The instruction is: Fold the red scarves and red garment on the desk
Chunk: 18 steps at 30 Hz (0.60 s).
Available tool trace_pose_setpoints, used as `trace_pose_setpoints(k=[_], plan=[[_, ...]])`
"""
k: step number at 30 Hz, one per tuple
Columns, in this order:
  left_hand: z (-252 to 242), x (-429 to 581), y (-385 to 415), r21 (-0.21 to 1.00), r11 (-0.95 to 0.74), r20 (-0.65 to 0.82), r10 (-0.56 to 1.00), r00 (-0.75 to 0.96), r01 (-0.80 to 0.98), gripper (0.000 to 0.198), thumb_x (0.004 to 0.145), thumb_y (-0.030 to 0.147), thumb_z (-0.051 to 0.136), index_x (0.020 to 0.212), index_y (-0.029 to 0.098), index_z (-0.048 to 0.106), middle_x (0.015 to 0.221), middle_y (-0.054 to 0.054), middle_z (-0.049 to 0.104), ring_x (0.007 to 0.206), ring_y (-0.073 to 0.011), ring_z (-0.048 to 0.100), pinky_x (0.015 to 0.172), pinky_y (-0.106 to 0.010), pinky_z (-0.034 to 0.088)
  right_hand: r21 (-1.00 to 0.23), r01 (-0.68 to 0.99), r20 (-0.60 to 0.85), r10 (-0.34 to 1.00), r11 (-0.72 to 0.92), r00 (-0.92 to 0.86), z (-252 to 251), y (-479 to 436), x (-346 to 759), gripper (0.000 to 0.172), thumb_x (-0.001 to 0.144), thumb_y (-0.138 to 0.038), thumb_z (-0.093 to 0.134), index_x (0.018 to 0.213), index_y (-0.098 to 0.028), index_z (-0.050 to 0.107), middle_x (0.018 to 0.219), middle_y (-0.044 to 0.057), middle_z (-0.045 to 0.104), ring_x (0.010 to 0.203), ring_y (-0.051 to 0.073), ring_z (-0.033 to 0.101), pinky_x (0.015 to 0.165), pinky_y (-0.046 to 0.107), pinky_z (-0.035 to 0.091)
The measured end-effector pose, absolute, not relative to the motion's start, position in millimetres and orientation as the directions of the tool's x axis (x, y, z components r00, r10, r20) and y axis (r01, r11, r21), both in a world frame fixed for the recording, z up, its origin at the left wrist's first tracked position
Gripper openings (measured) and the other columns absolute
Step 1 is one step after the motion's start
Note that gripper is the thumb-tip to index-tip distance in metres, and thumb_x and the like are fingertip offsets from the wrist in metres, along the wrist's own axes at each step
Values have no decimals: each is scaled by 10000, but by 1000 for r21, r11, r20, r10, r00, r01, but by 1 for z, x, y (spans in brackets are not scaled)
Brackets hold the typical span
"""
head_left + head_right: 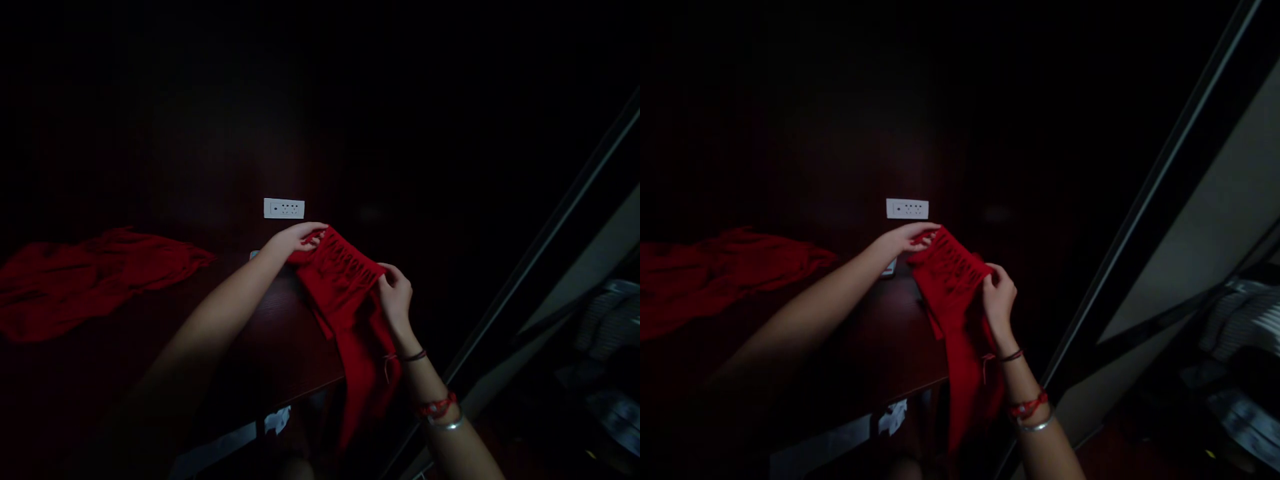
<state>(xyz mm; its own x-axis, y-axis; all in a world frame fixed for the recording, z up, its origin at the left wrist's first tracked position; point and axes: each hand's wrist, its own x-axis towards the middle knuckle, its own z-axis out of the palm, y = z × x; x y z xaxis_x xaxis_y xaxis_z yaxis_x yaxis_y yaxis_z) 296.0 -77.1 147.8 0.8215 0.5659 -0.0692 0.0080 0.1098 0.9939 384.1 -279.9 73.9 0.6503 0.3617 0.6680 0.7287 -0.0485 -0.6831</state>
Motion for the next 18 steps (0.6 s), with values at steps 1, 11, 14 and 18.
trace_pose_setpoints(k=[1, 11, 14, 18], plan=[[147, 315, -87, 997, 72, -56, 569, 820, 18, 174, 775, 158, 446, 611, 129, 498, 478, 27, 459, 373, -25, 391, 361, -112, 337, -682, 722, 655, 338, -122, 676, 71, -285, 394, 309, 712, -204, 363, 932, -116, 561, 868, 80, 609, 771, 177, 553, 688, 276, 418], [81, 339, -116, 870, -493, 367, 656, 659, 7, 158, 737, 237, 507, 882, 192, 552, 973, -16, 526, 978, -143, 448, 880, -245, 319, -466, 766, 542, 542, -442, 642, 49, -295, 410, 368, 724, -113, 329, 1034, -124, 528, 955, 111, 566, 853, 189, 525, 723, 270, 409], [62, 303, -114, 742, -651, 508, 703, 498, 161, 303, 708, 232, 535, 1003, 175, 499, 1069, -71, 474, 1059, -185, 390, 927, -300, 260, -374, 811, 607, 542, -450, 581, 63, -293, 406, 443, 668, -47, 347, 1078, -117, 499, 1059, 124, 500, 933, 200, 482, 777, 286, 389], [32, 271, -120, 958, -143, 12, 886, 464, 250, 455, 686, 347, 560, 1084, 198, 398, 1035, -81, 508, 954, -188, 480, 790, -306, 385, -197, 875, 619, 636, -441, 460, 78, -282, 393, 451, 707, -104, 375, 1154, -120, 431, 1216, 142, 366, 1073, 247, 364, 865, 361, 321]])
